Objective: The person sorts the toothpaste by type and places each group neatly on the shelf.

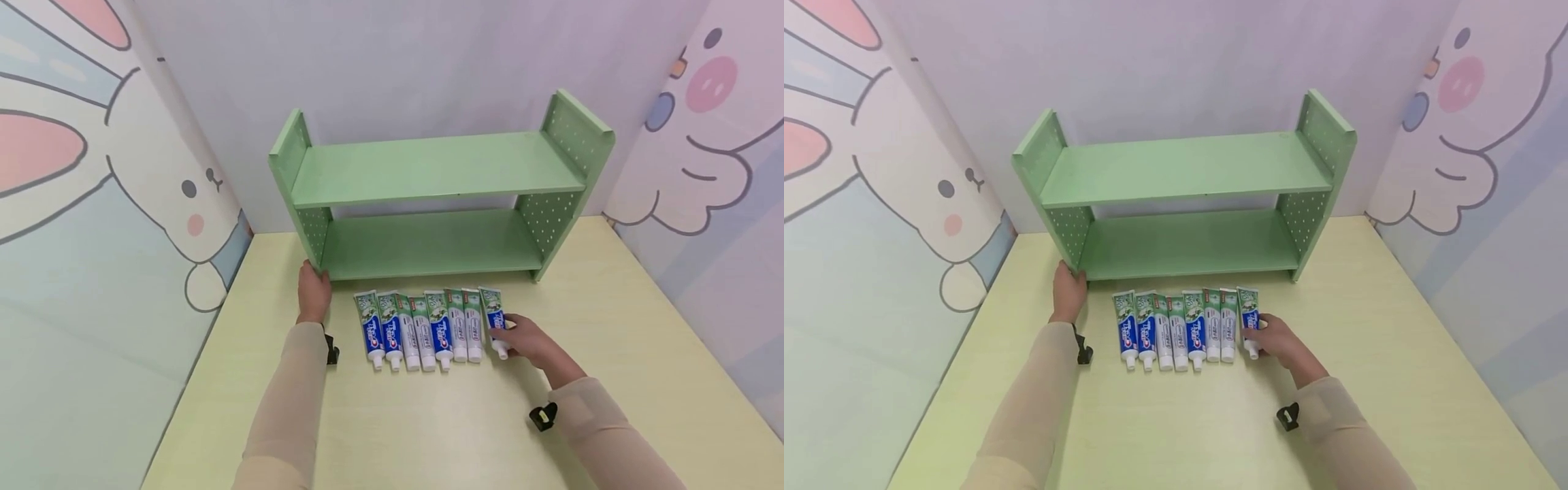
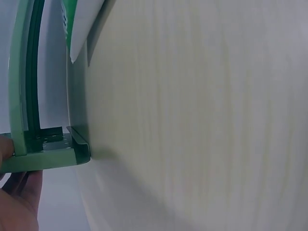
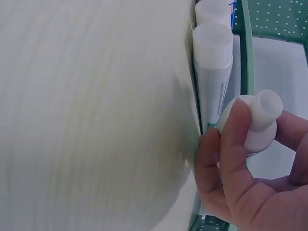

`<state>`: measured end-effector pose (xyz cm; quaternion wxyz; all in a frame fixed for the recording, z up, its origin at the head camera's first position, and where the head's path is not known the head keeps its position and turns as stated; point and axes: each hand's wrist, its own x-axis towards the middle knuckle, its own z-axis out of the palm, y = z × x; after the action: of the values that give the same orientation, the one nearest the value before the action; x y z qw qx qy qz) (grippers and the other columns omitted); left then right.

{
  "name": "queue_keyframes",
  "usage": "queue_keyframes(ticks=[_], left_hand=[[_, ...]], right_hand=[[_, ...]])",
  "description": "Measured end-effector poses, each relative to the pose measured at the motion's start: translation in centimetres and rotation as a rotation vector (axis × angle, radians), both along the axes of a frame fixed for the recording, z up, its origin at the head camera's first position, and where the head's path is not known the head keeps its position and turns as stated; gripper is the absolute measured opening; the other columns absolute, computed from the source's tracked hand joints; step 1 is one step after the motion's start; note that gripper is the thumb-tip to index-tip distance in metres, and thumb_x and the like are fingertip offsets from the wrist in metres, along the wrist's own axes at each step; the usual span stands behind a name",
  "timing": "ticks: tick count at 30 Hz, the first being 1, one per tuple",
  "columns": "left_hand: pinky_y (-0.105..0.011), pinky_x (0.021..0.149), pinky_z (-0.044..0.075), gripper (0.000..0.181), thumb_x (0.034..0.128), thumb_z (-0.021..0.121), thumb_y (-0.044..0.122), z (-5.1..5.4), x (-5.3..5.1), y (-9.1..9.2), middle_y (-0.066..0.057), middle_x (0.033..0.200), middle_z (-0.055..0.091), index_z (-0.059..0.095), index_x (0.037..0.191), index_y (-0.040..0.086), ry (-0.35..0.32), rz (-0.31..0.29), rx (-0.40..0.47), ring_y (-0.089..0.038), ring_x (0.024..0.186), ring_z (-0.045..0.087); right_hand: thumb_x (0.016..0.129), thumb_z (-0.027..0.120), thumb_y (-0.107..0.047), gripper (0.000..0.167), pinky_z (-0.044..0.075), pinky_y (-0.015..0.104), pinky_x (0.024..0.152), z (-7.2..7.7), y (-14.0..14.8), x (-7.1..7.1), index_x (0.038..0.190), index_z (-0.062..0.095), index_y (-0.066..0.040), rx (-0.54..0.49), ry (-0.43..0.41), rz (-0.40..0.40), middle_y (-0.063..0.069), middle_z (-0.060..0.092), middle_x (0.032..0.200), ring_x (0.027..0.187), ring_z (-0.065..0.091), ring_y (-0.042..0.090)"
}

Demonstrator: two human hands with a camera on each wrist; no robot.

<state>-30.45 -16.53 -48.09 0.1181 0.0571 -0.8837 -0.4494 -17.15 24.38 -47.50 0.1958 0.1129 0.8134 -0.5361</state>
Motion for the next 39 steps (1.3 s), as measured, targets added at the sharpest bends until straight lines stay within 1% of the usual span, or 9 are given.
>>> queue_keyframes(ticks=[7, 12, 17, 23, 26, 31, 36, 39], left_hand=[[-0.049, 0.109, 0.031, 0.049, 0.1029, 0.045, 0.011, 0.1, -0.1, -0.1, -0.029, 0.134, 0.042, 0.028, 0.143, -0.011, 0.006, 0.009, -0.001, -0.041, 0.13, 0.039], [-0.049, 0.108, 0.032, 0.048, 0.1028, 0.045, 0.011, 0.1, -0.1, -0.1, -0.029, 0.133, 0.043, 0.029, 0.143, -0.011, 0.009, 0.006, -0.009, -0.041, 0.129, 0.04], [-0.048, 0.107, 0.034, 0.047, 0.1028, 0.046, 0.012, 0.0, -0.1, -0.1, -0.027, 0.131, 0.044, 0.03, 0.142, -0.009, 0.017, 0.012, -0.024, -0.04, 0.127, 0.042], [-0.05, 0.107, 0.034, 0.046, 0.1026, 0.045, 0.01, 0.0, -0.1, 0.0, -0.028, 0.13, 0.044, 0.03, 0.141, -0.01, 0.021, 0.004, -0.013, -0.041, 0.127, 0.042], [-0.049, 0.107, 0.034, 0.046, 0.1027, 0.046, 0.01, 0.1, -0.1, 0.0, -0.028, 0.131, 0.043, 0.03, 0.142, -0.01, 0.019, 0.002, -0.009, -0.041, 0.127, 0.041], [-0.048, 0.107, 0.034, 0.046, 0.1031, 0.045, 0.012, -0.1, -0.1, -0.1, -0.027, 0.131, 0.044, 0.03, 0.142, -0.009, 0.015, 0.004, -0.008, -0.04, 0.128, 0.041], [-0.049, 0.106, 0.034, 0.045, 0.1029, 0.045, 0.011, -0.2, -0.1, -0.1, -0.027, 0.129, 0.044, 0.031, 0.141, -0.009, 0.021, 0.003, -0.009, -0.04, 0.127, 0.042], [-0.05, 0.106, 0.035, 0.046, 0.1028, 0.046, 0.011, -0.3, 0.0, -0.1, -0.027, 0.129, 0.044, 0.031, 0.141, -0.009, 0.023, 0.005, -0.009, -0.041, 0.126, 0.042]], right_hand=[[0.098, 0.058, -0.017, 0.07, 0.055, 0.034, 0.066, 1.0, 0.1, 0.5, 0.145, 0.019, 0.017, 0.025, 0.002, -0.006, 0.034, 0.048, 0.121, 0.081, 0.058, 0.022], [0.099, 0.057, -0.014, 0.067, 0.056, 0.034, 0.065, 1.8, 0.3, 0.9, 0.145, 0.02, 0.017, 0.026, 0.042, -0.001, 0.034, 0.05, 0.118, 0.079, 0.061, 0.022], [0.098, 0.057, -0.014, 0.068, 0.056, 0.034, 0.065, 2.4, 0.4, 1.0, 0.145, 0.02, 0.017, 0.037, 0.074, -0.002, 0.036, 0.049, 0.117, 0.078, 0.061, 0.022], [0.098, 0.057, -0.013, 0.067, 0.056, 0.034, 0.064, 2.9, 0.5, 1.0, 0.146, 0.019, 0.016, 0.052, 0.11, -0.001, 0.035, 0.05, 0.117, 0.077, 0.062, 0.02], [0.099, 0.057, -0.014, 0.068, 0.056, 0.034, 0.065, 3.2, 0.6, 0.9, 0.146, 0.018, 0.016, 0.068, 0.125, 0.003, 0.035, 0.05, 0.117, 0.079, 0.062, 0.021], [0.1, 0.056, -0.016, 0.068, 0.057, 0.036, 0.068, 3.7, 0.7, 0.9, 0.148, 0.016, 0.014, 0.078, 0.114, 0.005, 0.036, 0.048, 0.12, 0.085, 0.063, 0.026], [0.1, 0.055, -0.014, 0.068, 0.057, 0.039, 0.071, 3.8, 0.6, 1.0, 0.149, 0.015, 0.012, 0.054, 0.092, 0.004, 0.036, 0.046, 0.122, 0.088, 0.064, 0.032], [0.1, 0.055, -0.014, 0.068, 0.057, 0.041, 0.072, 4.0, 0.5, 1.1, 0.149, 0.016, 0.011, 0.057, 0.107, 0.015, 0.036, 0.046, 0.121, 0.088, 0.064, 0.033]])
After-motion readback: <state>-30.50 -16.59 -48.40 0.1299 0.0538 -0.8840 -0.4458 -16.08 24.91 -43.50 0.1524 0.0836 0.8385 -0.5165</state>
